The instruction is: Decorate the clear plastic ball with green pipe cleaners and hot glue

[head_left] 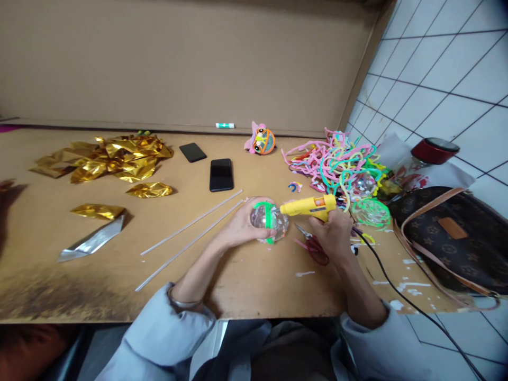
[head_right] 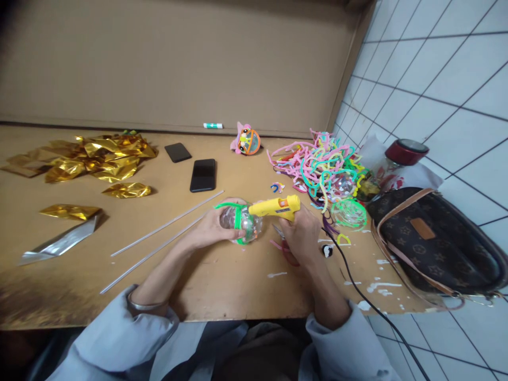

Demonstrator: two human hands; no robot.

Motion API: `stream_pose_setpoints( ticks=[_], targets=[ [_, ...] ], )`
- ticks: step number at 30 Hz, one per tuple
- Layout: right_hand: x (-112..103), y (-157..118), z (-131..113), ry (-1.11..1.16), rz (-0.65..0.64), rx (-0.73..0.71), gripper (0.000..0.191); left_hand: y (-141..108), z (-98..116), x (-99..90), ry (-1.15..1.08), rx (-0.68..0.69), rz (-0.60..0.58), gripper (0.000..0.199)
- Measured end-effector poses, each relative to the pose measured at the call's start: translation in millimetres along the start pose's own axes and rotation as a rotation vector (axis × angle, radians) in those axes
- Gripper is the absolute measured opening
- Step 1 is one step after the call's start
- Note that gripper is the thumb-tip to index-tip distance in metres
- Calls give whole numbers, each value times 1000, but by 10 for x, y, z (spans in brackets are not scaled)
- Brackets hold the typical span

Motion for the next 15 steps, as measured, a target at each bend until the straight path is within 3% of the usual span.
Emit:
stream_pose_setpoints(
  ticks=[15],
  targets=[
    [-10, 4, 3, 23, -8, -4, 3, -9, 40, 9, 5, 40, -10, 59]
  ],
)
Point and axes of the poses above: each hand's wrist, its own y-axis towards the middle knuckle, its own x-axis out of the palm, z = x × y, the point moved 8 cm from there along y, towards the middle knuckle, and after that the axes turned 11 degrees about -y, right-handed, at the moved point
